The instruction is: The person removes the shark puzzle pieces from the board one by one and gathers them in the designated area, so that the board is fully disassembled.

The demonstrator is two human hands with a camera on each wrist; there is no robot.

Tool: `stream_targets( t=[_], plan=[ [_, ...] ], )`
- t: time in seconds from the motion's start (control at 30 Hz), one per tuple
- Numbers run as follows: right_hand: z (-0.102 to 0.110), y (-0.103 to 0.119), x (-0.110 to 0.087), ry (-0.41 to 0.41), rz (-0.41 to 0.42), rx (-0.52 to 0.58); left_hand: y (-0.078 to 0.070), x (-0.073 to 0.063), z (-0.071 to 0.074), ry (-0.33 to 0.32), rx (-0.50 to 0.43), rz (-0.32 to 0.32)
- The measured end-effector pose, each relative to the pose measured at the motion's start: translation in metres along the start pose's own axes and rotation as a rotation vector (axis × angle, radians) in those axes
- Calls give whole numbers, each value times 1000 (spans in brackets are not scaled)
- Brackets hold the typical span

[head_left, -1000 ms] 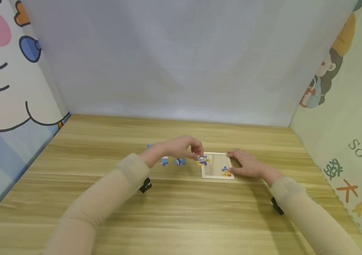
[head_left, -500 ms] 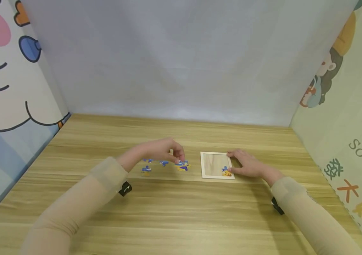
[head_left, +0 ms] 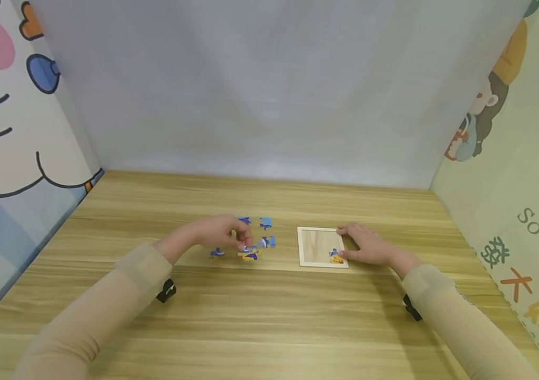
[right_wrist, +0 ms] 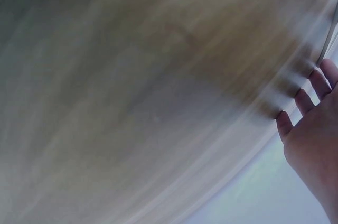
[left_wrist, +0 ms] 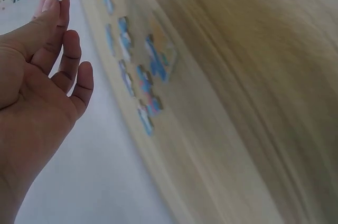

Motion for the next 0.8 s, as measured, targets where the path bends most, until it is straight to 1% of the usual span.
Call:
stream_targets(
  t=[0.1, 0.17, 0.3, 0.47, 0.53, 0.63, 0.8],
  plan=[
    [0, 1, 0, 0, 1, -1, 8, -1, -3, 9, -6, 17],
    [1, 1, 0, 1, 0, 2, 13, -1, -6, 12, -19, 15],
    [0, 2, -1, 5, -4, 0, 21, -1, -9, 4, -13, 3],
    [1, 2, 0, -4, -3, 11, 22, -1, -11, -3, 11, -21],
    [1, 2, 0, -8, 1, 13, 23, 0, -12, -6, 16, -17],
    [0, 1, 0, -7, 0, 10, 25, 0, -13, -13, 23, 7],
    [-1, -1, 0, 2, -9, 15, 28, 2, -14, -22, 19, 19]
  ],
)
Point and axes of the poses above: each hand's wrist, its own x-axis towards the middle knuckle, its own z-axis out of the back of the hand, y = z × x, the point moved 5 cm from there along x, towards the middle knuckle, and after that the axes turned 8 degrees about z, right-handed, at the moved point
